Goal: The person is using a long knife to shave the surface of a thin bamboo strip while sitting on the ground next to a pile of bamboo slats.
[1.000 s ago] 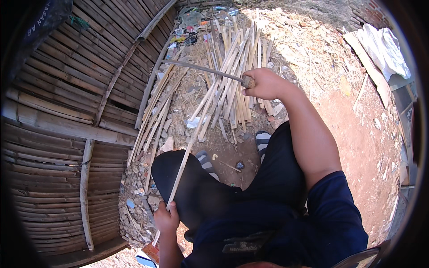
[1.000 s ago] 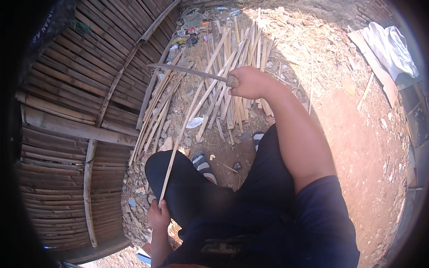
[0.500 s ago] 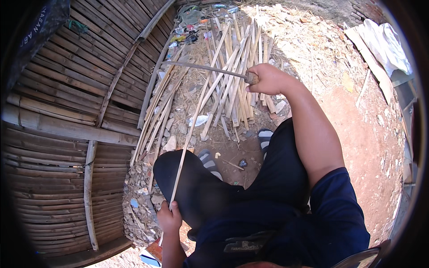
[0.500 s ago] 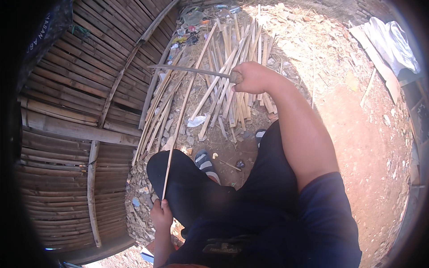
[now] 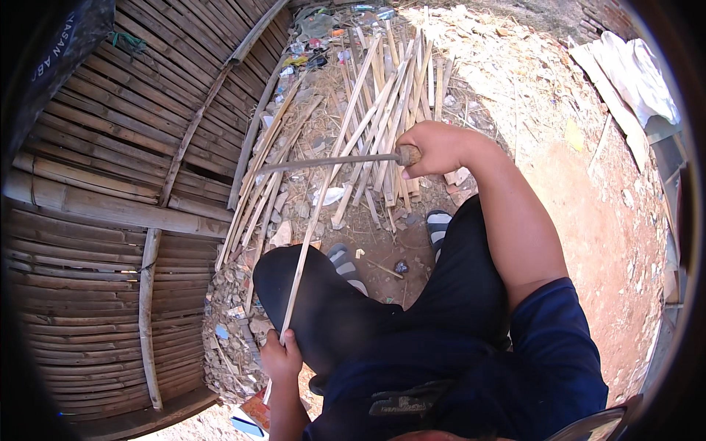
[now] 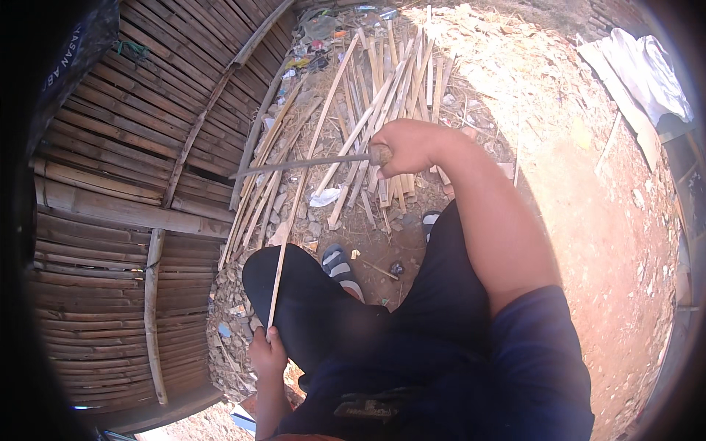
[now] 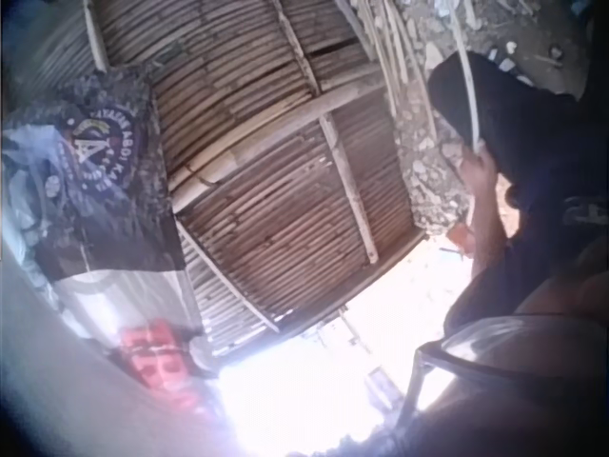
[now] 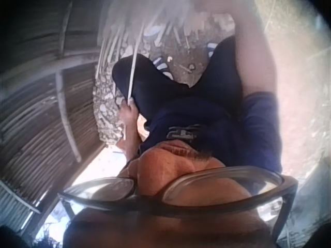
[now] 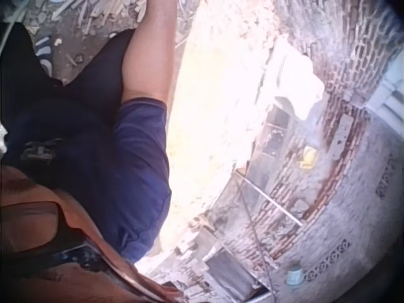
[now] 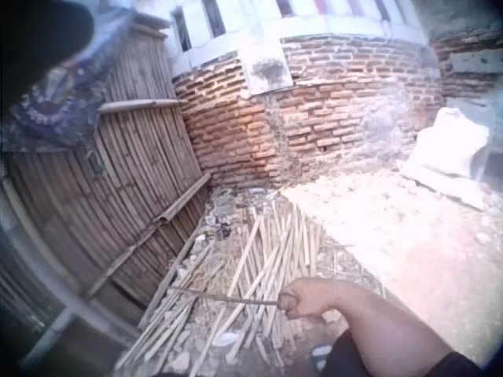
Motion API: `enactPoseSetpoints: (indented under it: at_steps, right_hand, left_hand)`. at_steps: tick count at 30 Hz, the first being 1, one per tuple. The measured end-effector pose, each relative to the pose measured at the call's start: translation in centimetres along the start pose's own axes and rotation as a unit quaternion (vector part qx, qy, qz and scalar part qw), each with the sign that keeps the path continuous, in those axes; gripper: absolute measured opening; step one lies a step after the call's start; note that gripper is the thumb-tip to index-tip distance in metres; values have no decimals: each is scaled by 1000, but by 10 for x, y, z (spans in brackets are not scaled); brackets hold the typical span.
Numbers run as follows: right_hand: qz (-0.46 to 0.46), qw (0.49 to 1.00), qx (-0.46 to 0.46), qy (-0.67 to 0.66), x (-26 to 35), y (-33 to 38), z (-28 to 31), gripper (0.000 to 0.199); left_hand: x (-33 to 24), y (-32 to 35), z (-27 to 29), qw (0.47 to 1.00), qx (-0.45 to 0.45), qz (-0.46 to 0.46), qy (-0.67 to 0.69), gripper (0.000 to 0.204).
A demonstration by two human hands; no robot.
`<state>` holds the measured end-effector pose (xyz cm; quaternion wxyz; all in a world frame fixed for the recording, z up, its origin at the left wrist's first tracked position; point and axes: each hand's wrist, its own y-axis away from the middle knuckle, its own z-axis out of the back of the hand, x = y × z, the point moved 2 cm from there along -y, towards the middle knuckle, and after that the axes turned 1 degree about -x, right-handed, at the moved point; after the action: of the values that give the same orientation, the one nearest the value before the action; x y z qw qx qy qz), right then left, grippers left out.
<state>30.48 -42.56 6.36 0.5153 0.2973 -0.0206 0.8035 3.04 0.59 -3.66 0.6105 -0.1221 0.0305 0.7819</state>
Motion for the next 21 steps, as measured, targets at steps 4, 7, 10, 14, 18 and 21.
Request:
enactPoseSetpoints:
  at_steps: [4, 7, 10, 14, 18, 21]
  right_hand:
    - [-60, 990, -118, -55, -24, -6, 5, 53]
    - [35, 993, -114, -24, -3, -3, -13, 40]
    - [124, 990, -48, 47, 37, -1, -41, 34]
    - [161, 983, 2, 92, 57, 7, -48, 35]
    - [74, 996, -49, 22, 11, -4, -14, 35]
    - [-1, 991, -129, -22, -15, -11, -3, 34]
  left_hand:
    - [0, -1, 0, 999, -3, -1, 43, 65]
    - [-2, -2, -2, 999, 8, -7, 45, 65]
    - [-3, -2, -1, 1000, -4, -14, 25, 65]
    - [-5, -2, 2, 999, -10, -14, 28, 64]
    - [1, 2, -2, 1000, -21, -1, 18, 65]
    - [-3, -1, 1, 1000, -16, 4, 20, 65]
